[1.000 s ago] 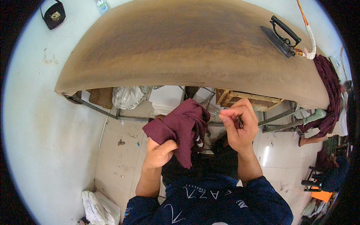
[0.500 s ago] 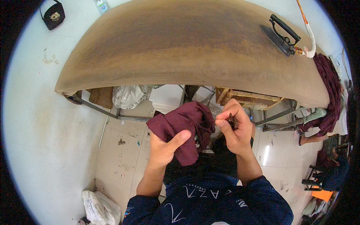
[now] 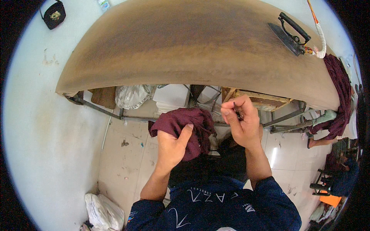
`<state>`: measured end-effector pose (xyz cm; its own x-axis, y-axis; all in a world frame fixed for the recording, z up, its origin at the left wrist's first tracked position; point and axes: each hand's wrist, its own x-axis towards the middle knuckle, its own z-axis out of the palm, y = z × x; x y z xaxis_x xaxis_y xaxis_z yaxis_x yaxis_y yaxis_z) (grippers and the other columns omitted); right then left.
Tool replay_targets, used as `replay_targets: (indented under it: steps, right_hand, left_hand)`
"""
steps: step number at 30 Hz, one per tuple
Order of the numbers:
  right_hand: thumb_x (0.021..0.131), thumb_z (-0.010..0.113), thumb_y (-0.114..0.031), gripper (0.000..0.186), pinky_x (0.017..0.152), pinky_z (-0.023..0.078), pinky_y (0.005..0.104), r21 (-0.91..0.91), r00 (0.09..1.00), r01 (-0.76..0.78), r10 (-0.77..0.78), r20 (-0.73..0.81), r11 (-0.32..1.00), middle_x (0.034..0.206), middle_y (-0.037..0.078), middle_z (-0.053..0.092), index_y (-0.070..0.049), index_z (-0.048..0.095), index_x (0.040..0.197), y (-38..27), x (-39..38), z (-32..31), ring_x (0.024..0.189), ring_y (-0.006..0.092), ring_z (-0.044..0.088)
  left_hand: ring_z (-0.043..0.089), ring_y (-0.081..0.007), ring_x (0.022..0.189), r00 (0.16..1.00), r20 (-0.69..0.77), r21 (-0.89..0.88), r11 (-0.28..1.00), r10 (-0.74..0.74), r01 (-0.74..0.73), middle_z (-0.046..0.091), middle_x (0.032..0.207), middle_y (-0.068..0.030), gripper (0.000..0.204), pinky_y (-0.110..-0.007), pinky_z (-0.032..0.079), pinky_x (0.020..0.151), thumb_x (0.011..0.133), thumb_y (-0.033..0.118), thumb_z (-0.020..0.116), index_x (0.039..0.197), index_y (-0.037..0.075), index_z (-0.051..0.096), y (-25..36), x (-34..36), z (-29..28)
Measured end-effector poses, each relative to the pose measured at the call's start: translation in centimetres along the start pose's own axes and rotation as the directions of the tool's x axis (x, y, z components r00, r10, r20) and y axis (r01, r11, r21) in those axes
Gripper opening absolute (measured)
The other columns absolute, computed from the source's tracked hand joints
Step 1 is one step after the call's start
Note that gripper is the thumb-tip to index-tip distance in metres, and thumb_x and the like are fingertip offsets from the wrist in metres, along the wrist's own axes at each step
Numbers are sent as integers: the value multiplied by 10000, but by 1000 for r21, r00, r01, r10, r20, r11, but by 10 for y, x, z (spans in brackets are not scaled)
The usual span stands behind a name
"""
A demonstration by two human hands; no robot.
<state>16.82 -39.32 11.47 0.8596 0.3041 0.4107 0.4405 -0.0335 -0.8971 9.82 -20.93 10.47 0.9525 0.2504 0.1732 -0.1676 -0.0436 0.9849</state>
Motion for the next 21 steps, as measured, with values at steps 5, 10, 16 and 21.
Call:
replay_targets:
  steps: [5, 10, 16, 21]
  right_hand:
    - [888, 655, -47, 104, 680, 511, 275, -163, 985, 165, -172, -28, 973, 854, 123, 675, -3, 581, 946, -11, 7, -9, 758, 167, 662]
    - [903, 614, -8, 58, 678, 491, 249, -234, 937, 120, -188, -295, 965, 812, 70, 634, -14, 571, 942, -11, 1, -65, 736, 134, 614]
    - [898, 621, 5, 90, 595, 394, 203, -557, 962, -12, -142, -233, 831, 758, 1, 561, -32, 551, 940, 3, -18, -140, 641, 77, 501]
    - [827, 737, -42, 177, 608, 446, 198, -385, 911, -305, 149, -385, 871, 759, -25, 593, -74, 577, 894, 53, -78, -136, 681, 58, 566]
  left_hand:
    - [610, -154, 757, 993, -86, 230, 972, 79, -58, 681, 812, -98, 106, -318, 477, 707, 856, 22, 615, 922, -37, 673, -6, 5, -8]
    - [624, -162, 871, 982, -188, 54, 999, 14, -4, 681, 943, -85, 149, -306, 484, 807, 867, 4, 614, 1006, -44, 638, -20, 11, -43]
    - [644, -215, 936, 978, -99, -443, 888, -186, 124, 654, 1073, -125, 344, -342, 519, 832, 817, -46, 603, 1158, -47, 560, -22, 10, -93]
    - [644, -260, 990, 981, -5, -575, 803, -192, 155, 638, 1110, -166, 389, -372, 528, 857, 806, -49, 576, 1192, -60, 530, -10, 16, -102]
